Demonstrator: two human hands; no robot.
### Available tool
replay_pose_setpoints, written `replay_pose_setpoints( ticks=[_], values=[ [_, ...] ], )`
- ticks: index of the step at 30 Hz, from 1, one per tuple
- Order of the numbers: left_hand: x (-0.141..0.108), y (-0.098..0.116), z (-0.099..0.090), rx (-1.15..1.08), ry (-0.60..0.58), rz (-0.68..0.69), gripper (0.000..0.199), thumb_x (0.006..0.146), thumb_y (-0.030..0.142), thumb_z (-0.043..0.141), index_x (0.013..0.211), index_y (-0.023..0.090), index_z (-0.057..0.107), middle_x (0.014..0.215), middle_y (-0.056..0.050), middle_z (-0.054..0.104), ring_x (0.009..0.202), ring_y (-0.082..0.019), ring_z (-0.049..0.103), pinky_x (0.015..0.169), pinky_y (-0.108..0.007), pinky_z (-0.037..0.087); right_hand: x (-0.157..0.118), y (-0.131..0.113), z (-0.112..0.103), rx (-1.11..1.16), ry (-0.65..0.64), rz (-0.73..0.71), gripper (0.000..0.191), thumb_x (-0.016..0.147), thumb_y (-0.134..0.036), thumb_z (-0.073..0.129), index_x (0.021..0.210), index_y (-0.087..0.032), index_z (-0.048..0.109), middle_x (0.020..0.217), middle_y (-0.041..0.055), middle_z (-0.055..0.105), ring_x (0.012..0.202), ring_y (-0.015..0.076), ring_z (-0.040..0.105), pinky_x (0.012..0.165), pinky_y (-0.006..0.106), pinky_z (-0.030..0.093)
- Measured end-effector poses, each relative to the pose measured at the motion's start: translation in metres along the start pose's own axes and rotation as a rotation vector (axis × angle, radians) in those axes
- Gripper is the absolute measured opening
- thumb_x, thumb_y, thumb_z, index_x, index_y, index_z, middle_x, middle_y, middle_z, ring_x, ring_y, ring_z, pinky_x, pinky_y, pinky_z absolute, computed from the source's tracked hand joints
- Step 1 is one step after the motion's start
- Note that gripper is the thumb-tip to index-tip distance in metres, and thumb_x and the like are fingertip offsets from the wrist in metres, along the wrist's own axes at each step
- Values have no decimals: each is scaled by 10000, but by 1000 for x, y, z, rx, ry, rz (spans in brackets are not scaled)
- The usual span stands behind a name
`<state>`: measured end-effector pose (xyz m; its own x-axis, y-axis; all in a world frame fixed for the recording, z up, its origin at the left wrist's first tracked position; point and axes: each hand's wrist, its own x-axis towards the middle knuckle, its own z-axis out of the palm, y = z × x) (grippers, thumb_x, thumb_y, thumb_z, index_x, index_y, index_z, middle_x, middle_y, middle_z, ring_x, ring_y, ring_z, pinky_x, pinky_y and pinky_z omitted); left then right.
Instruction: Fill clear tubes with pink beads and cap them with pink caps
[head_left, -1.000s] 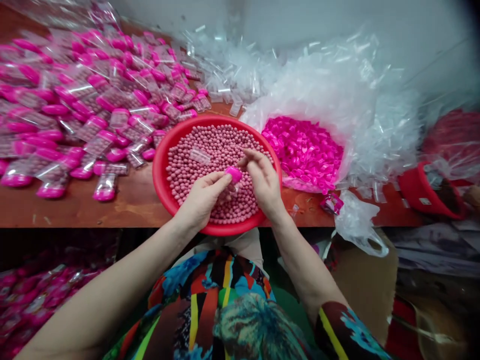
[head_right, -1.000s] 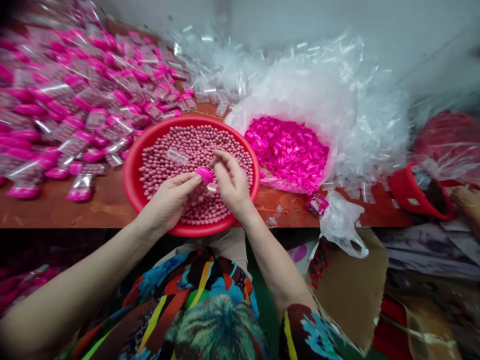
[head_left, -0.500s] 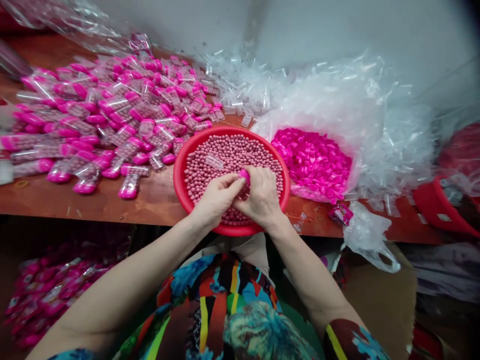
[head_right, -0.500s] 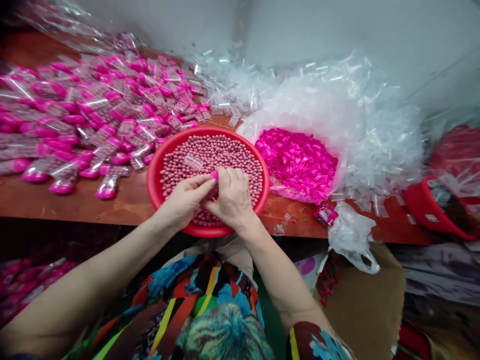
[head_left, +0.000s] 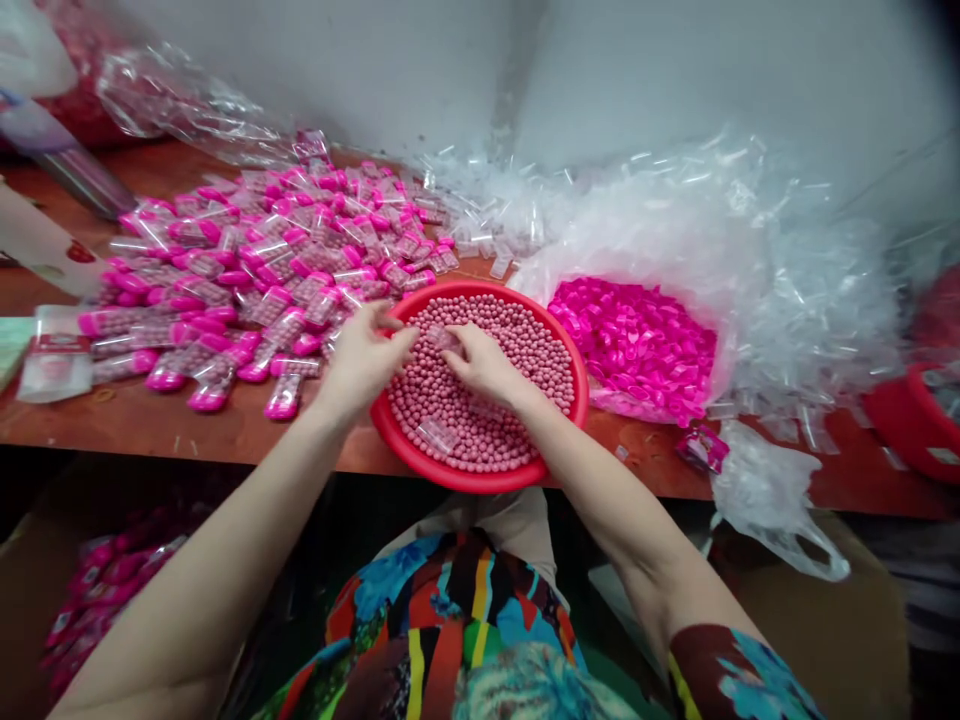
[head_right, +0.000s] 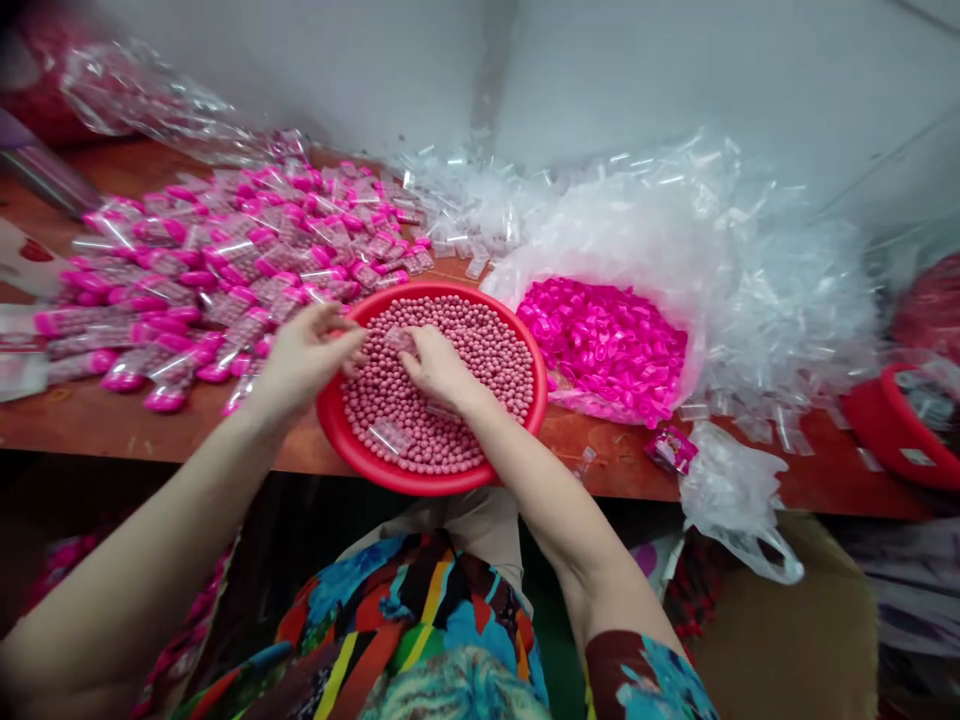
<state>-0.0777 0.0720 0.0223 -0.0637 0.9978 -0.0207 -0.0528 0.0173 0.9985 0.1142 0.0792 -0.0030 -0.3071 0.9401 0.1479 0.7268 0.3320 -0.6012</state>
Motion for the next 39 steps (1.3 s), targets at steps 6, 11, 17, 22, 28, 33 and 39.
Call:
replay_pose_setpoints(
  ticks=[6,11,17,22,28,33,39],
  values=[
    [-37,-10,47,-256,-302,-169,447,636,352,882,976,91,754,840,-65,718,677,-130,611,626,-244,456,-42,0,-11,678,88,83,352,882,-309,634,1211,-187,611,1135,71,743,995,200,713,937,361,586],
    [-19,-10,56,47,-328,43,474,736,370,786,1123,101,726,960,-87,743,853,-212,677,785,-308,519,-68,-4,-17,417,162,78,363,921,-253,572,1273,-181,622,1223,101,697,1076,222,677,978,395,555],
    [4,-3,57,1160,-382,446,428,904,165,535,1301,11,584,1042,-215,715,973,-345,695,825,-405,514,-109,-29,-26,-322,-93,131,264,1012,-354,609,1145,-159,729,1156,152,712,1140,318,592,1007,531,456],
    [5,3,78,1522,-712,683,375,961,82,325,1022,38,692,917,-226,696,922,-348,698,795,-398,490,-126,-14,-43,-121,175,-79,235,1038,-378,575,1062,-211,739,1176,84,739,1149,221,632,1050,413,449],
    [8,-27,115,1339,-740,535,268,799,57,488,929,115,715,948,-194,714,930,-322,693,804,-358,488,-127,104,-95,-167,564,587,388,1036,-238,387,1281,-140,672,1241,134,733,1138,217,671,1024,347,505],
    [16,-39,117,730,-655,208,272,720,257,638,974,165,664,906,-88,717,896,-293,678,831,-367,515,-114,157,-92,-224,412,668,261,898,-224,624,1106,-150,763,1204,165,731,1176,308,636,1093,453,450],
    [-11,-12,87,-7,-719,-87,402,713,381,821,1025,162,694,1076,-85,732,1056,-238,671,967,-353,504,-115,152,-96,-188,497,597,265,900,-279,593,1067,-122,725,1124,170,721,1094,289,626,1052,477,470]
  ],
)
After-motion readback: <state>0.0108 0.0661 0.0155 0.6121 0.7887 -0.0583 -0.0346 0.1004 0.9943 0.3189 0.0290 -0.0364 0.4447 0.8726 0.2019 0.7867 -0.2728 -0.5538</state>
